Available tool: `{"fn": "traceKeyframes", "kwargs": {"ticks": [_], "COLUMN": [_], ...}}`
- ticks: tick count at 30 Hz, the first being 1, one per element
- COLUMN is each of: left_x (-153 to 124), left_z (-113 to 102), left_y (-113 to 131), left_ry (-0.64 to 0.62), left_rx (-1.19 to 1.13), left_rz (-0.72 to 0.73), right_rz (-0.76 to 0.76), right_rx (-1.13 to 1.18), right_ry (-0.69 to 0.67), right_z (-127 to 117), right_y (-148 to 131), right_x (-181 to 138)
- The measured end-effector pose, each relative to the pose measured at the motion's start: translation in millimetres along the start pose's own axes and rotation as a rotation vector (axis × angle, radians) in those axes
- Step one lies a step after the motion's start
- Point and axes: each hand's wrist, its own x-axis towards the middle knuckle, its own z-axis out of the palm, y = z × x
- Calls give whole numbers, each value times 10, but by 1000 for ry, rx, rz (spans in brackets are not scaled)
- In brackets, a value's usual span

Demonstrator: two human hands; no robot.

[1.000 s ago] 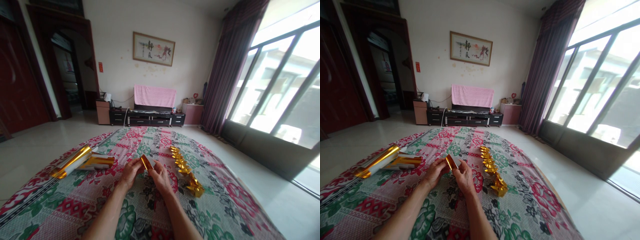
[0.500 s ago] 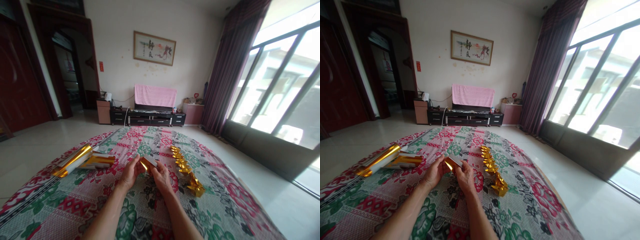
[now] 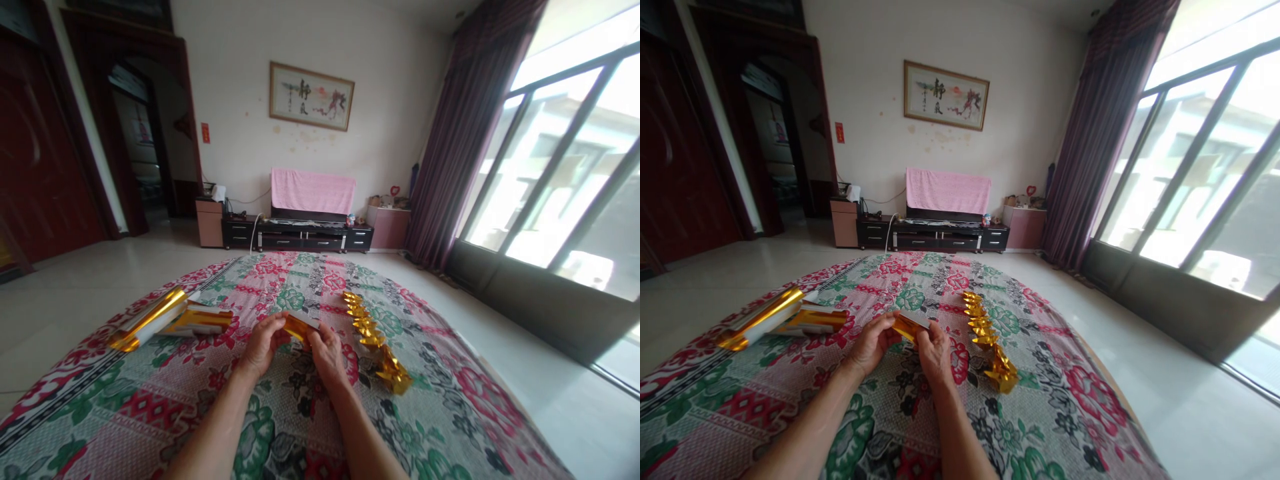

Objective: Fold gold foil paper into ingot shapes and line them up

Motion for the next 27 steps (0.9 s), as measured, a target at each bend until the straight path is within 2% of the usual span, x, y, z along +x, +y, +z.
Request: {"fn": "traceKeyframes", "kwargs": {"ticks": [9,20,27], "left_x": [13,-8,40], "left_z": [6,51,24], "left_y": [-21,-32,-89], "left_ry": [2,-63,-77], "left_rx": [99,89,87], "left_rz": [-13,-13,35], "right_rz": [33,52,63], "right_rx": [28,233,200], "right_ry": [-20,-33,-12], "right_z": [-26,1,-6], "right_y": [-47,-33,-35], "right_x": [-2,10,3]}}
